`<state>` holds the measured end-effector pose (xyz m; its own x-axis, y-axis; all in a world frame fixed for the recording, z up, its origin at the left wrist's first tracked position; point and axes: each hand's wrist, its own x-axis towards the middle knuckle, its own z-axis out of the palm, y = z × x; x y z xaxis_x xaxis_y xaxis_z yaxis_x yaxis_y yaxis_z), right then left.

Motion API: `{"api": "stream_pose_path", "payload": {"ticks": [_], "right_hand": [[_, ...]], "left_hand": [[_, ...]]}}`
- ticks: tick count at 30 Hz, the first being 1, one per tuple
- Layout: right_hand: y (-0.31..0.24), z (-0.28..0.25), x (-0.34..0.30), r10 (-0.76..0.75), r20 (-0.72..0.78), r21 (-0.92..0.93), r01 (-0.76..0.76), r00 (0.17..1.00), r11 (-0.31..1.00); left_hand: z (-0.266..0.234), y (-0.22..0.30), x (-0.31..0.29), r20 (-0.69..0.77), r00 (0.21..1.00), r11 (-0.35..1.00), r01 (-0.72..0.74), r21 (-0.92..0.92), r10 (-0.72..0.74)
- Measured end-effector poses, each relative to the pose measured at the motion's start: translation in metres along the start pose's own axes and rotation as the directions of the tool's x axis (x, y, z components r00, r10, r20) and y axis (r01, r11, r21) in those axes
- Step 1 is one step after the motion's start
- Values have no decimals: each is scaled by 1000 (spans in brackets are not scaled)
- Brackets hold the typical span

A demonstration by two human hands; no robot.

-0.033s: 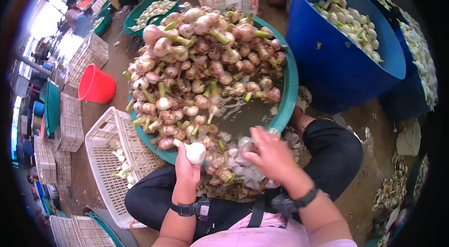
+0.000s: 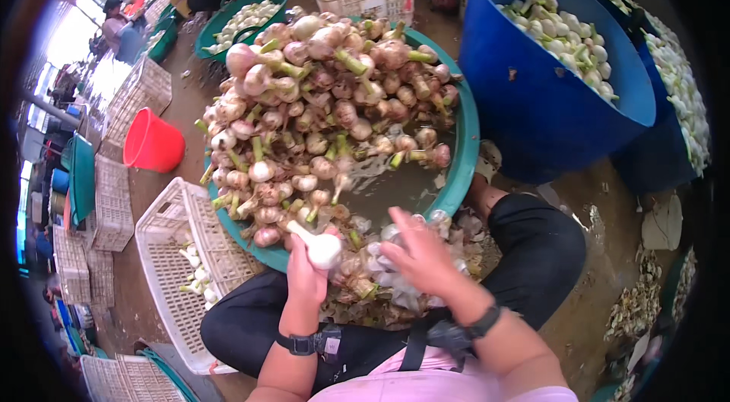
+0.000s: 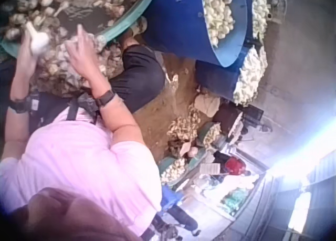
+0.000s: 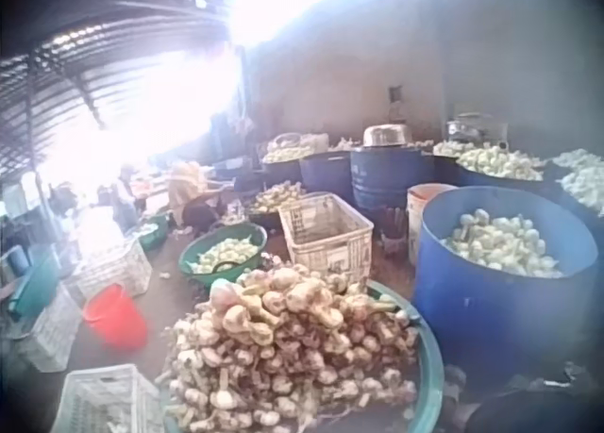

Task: The person peels garlic bulbs by hand, removing the outer skins and placing the cleaned garlic into a white plastic crate. They select unpeeled garlic bulbs from a large green basin and discard the skins into the basin.

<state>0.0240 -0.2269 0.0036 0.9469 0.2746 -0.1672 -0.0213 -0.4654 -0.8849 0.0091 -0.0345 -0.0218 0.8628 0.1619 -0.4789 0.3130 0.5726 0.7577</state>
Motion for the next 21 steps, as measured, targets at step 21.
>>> {"api": "stream_pose_path", "payload": {"ticks": [21], "right_hand": [[27,30,100,131,-51,450,-94,990,888]], "left_hand": [[16,-12,-2,110,993,999,43,28,-46]]}}
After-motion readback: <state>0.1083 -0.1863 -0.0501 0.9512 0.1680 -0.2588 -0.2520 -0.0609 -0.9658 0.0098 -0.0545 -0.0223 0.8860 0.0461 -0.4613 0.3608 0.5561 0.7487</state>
